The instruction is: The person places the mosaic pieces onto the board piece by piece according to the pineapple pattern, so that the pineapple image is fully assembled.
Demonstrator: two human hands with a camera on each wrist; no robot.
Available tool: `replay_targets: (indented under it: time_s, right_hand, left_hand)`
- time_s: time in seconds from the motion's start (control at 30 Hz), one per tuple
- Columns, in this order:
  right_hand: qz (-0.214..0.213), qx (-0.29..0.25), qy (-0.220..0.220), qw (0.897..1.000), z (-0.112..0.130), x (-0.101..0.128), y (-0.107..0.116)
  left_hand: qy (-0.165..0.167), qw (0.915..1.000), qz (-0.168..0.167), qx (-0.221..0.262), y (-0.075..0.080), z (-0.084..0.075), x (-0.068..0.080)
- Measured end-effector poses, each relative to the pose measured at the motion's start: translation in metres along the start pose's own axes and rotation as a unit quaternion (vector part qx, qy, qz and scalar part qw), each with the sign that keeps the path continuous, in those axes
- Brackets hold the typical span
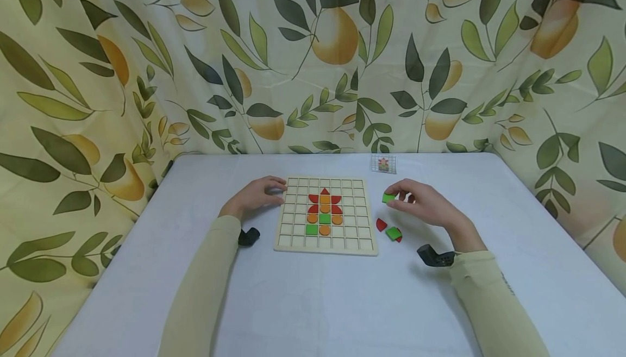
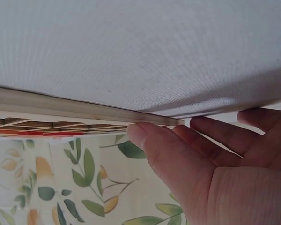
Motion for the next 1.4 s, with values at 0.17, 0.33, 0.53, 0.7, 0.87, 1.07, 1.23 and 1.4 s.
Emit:
replay_targets:
  time_s: [0.17,0.33,0.53,0.7,0.87,1.07,1.23,1.4]
  right_hand:
    - [-0.01,-0.005,0.016,1.0,0.012,-0.004,-0.004]
    - [-0.006,-0.005,0.019,1.0,0.022,-0.011,-0.015]
    - [0.009,-0.025,0.019,0.999,0.037,-0.017,-0.03]
    - [0.011,-0.037,0.025,0.999,0.045,-0.022,-0.044]
    - [0.009,-0.039,0.023,0.999,0.05,-0.028,-0.056]
    - [0.015,-0.052,0.001,0.999,0.052,-0.031,-0.068]
    - [0.029,-0.059,-0.006,0.998,0.054,-0.033,-0.077]
    - [0.047,-0.04,0.006,0.998,0.057,-0.035,-0.084]
  left_hand:
    - [-0.002,1.0,-0.001,-0.002,0.0,0.0,-0.001]
    - [-0.002,1.0,0.0,-0.003,0.0,0.0,0.001]
    - [-0.001,1.0,0.001,-0.001,0.0,0.001,0.001]
    - [-0.006,1.0,0.001,-0.002,0.0,0.002,0.0]
    - [-0.002,1.0,-0.003,0.002,0.0,0.001,0.001]
    - [0.003,1.0,-0.001,0.0,-0.001,-0.001,0.001]
    - [0.006,1.0,-0.001,0.003,0.0,-0.001,0.002]
    - [0.006,1.0,0.0,0.007,-0.001,-0.001,0.001]
Point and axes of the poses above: each hand's wrist, its own x-axis away from the middle knuckle, its own y-axis out of the back of the hand, z = x × y, the point moved 7 cm from there along -x, towards the middle knuckle, and after that the axes turned 7 degrees about z, right-handed, at the moved point
